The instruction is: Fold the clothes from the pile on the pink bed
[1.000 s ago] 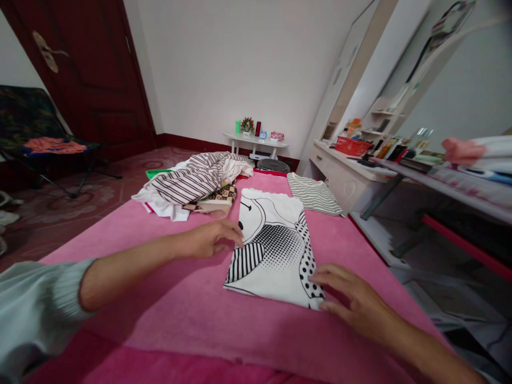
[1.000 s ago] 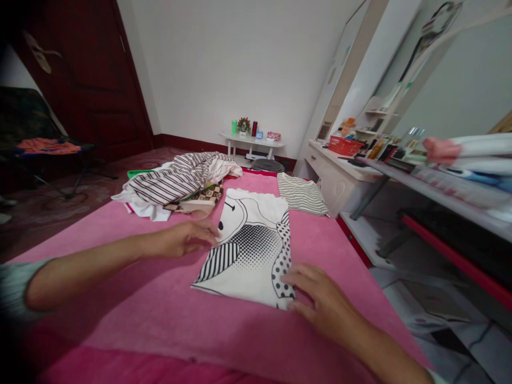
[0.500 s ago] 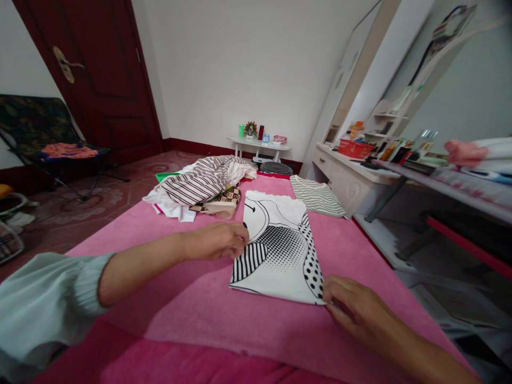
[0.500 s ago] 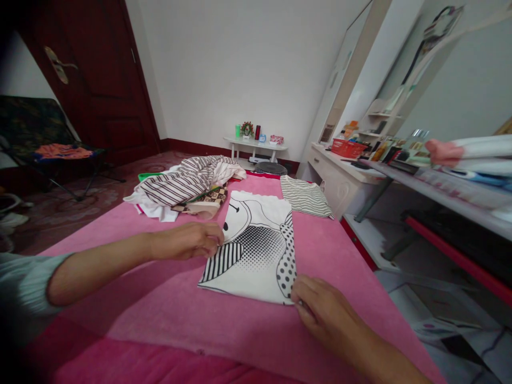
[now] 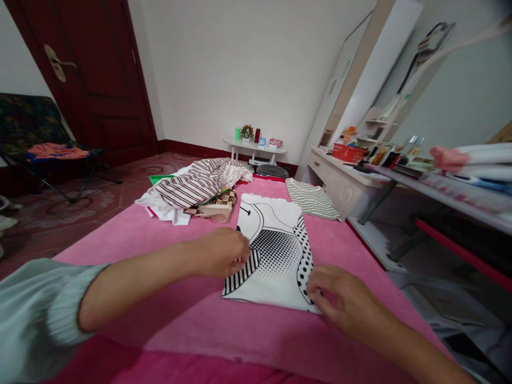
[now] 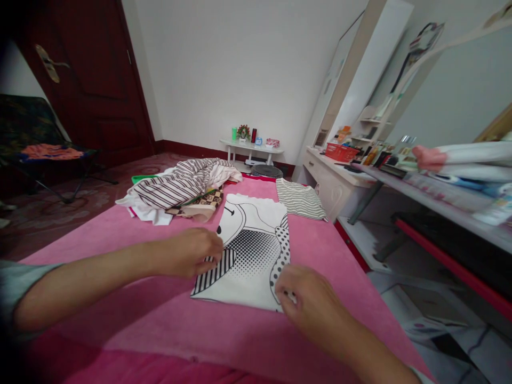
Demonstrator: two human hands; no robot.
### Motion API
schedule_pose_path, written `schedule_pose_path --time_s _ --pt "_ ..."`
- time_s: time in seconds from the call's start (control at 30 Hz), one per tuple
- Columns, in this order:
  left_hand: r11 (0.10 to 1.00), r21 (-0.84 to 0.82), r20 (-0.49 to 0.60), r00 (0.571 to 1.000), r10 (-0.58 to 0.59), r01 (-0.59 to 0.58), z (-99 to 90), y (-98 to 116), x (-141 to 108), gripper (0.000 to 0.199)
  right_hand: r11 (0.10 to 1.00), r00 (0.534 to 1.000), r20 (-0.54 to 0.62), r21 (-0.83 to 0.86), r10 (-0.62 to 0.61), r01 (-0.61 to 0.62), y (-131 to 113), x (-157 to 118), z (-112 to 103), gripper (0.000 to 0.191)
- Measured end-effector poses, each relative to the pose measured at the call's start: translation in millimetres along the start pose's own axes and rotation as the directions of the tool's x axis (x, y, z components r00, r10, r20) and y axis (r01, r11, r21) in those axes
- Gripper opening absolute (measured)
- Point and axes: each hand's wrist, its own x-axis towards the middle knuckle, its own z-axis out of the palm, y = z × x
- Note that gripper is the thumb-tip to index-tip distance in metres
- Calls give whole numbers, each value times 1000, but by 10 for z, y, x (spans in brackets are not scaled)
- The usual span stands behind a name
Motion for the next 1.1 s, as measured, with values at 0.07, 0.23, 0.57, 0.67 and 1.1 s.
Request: schedule_pose_path --time_s 0.07,0.23,0.57,0.67,1.1 --pt "993 -85 -130 987 -96 86 111 87 142 30 1000 991 -133 2 30 -30 14 170 123 24" --pt "978 -139 -97 981 -169 155 632 241 181 73 992 993 -56 -73 101 -105 127 252 655 55" --pt "874 -216 -164 866 -472 435 557 -483 694 61 925 849 -369 154 379 -346 981 949 575 38" --pt "742 -224 -142 732 -666 632 697 -820 990 65 835 735 -397 264 550 -482 1403 1301 637 35" --pt "693 -178 -261 646 -718 699 945 -1142 1167 64 923 717 -590 153 371 -352 1648 1707 779 34"
